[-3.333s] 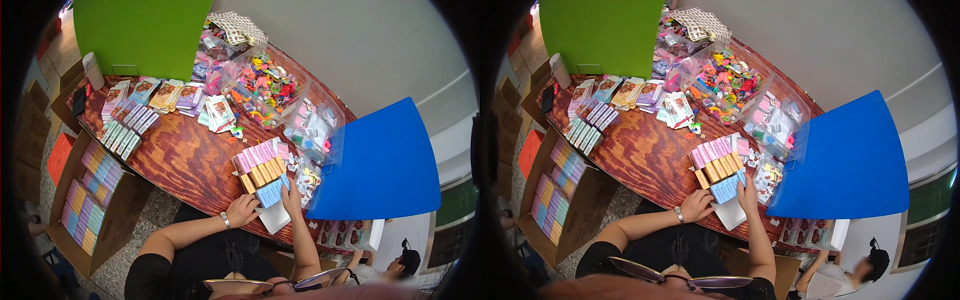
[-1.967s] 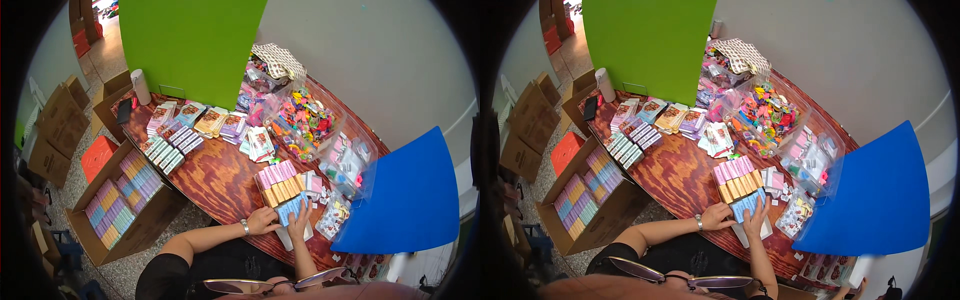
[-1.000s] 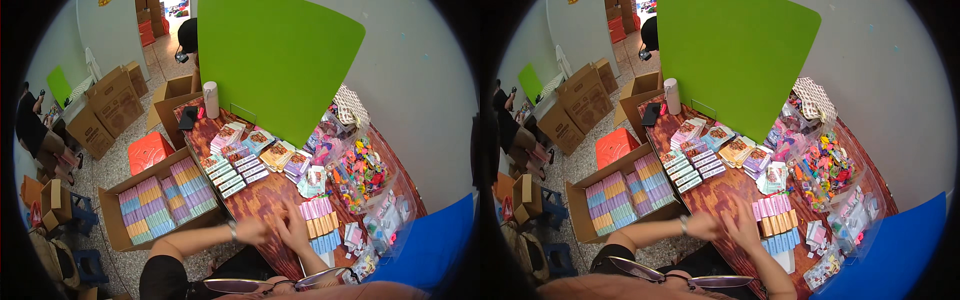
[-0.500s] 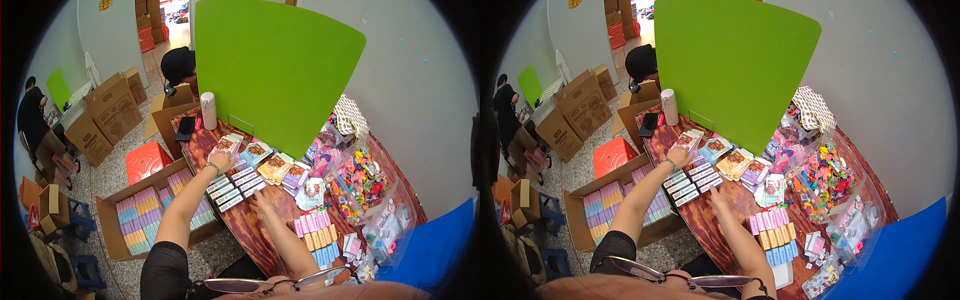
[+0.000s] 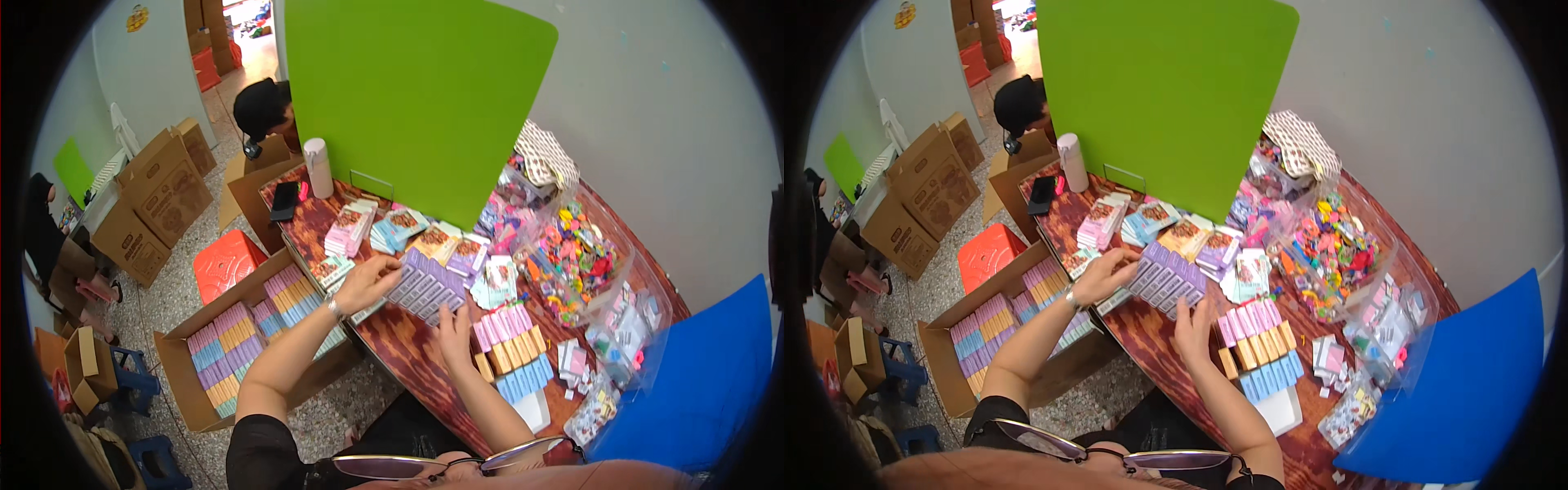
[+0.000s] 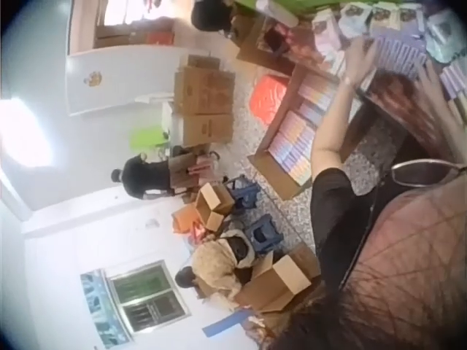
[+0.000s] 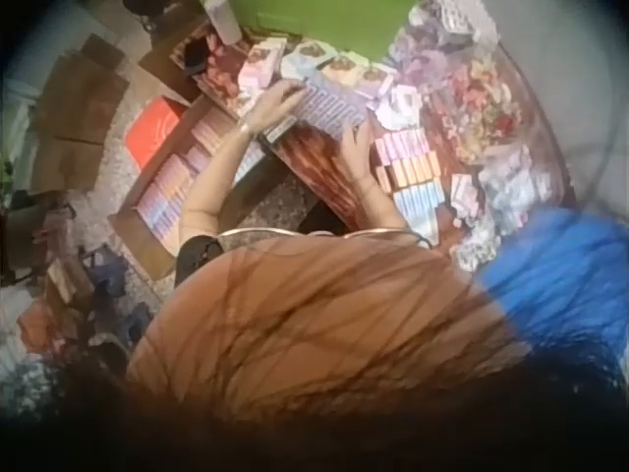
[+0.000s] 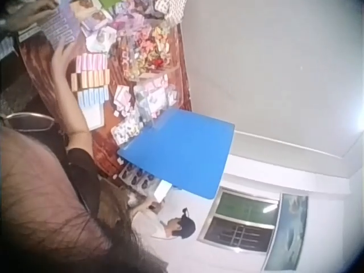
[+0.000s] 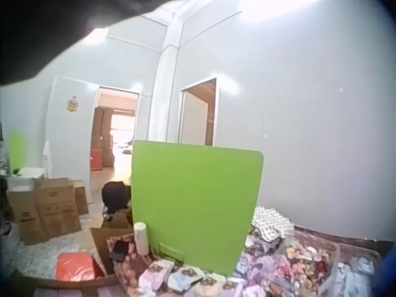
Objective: Organizing and stacking small colorful packages into neat rows on a workbench.
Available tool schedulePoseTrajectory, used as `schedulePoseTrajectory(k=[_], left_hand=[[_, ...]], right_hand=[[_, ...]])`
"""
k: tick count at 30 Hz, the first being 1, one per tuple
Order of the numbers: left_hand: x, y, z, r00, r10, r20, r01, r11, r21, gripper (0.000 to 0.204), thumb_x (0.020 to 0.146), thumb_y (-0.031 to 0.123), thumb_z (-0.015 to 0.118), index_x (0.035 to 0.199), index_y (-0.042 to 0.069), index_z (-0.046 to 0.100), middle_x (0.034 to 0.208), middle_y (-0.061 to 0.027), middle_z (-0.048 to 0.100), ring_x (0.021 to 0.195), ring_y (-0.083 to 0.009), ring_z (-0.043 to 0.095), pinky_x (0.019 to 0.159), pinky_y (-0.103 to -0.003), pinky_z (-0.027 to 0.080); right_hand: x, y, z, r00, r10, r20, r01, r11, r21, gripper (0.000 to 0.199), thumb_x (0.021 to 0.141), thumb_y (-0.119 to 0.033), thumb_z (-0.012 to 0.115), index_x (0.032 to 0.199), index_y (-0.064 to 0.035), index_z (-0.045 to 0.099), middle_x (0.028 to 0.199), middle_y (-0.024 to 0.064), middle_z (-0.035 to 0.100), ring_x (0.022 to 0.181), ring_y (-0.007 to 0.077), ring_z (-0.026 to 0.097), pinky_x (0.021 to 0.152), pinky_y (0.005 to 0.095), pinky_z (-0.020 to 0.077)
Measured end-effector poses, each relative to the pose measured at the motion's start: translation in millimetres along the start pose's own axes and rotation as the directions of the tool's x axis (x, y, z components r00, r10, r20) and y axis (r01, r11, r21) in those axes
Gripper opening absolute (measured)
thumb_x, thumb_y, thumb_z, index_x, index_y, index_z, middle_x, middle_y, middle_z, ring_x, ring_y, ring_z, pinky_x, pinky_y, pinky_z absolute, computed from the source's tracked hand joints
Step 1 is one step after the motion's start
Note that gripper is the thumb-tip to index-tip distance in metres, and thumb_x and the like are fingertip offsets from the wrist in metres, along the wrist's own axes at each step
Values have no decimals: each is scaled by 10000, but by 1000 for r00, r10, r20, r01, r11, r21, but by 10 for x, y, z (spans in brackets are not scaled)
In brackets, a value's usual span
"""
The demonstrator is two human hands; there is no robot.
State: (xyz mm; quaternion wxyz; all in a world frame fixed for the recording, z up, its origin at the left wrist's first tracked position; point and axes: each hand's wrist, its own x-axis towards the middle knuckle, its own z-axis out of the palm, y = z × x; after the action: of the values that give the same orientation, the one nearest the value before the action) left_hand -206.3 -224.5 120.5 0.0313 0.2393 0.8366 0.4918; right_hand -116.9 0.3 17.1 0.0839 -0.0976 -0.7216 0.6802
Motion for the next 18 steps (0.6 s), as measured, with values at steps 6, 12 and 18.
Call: schedulePoseTrajectory(k=[6,12,18], left_hand=[[-1262,140,505,992,105,-63,-103,994,42,537,911,105,661,1410,31,475,1205,-136,562,1052,-216,641,872,-322,550],[-1830,-355,1041,982,-165,-95,140,963,-232,602,940,246,657,1443,24,412,1258,-173,499,1134,-283,592,903,-376,565],[-1848,-363,1068,979,-180,-99,165,976,-145,644,928,277,667,1447,7,396,1273,-184,491,1147,-298,586,894,-370,570]], right_hand=[[-1118,-390,-150,997,-68,-20,66,992,-106,544,993,-258,537,1414,43,367,1371,266,477,1222,344,518,1040,436,400],[-1271,-37,-171,998,55,-29,-61,952,-301,530,1005,-339,506,1375,23,391,1246,288,585,1171,411,576,996,467,432],[-1179,9,-147,994,99,-42,-107,943,-315,536,1026,-382,461,1411,-21,368,1293,282,558,1205,407,557,1005,459,421]])
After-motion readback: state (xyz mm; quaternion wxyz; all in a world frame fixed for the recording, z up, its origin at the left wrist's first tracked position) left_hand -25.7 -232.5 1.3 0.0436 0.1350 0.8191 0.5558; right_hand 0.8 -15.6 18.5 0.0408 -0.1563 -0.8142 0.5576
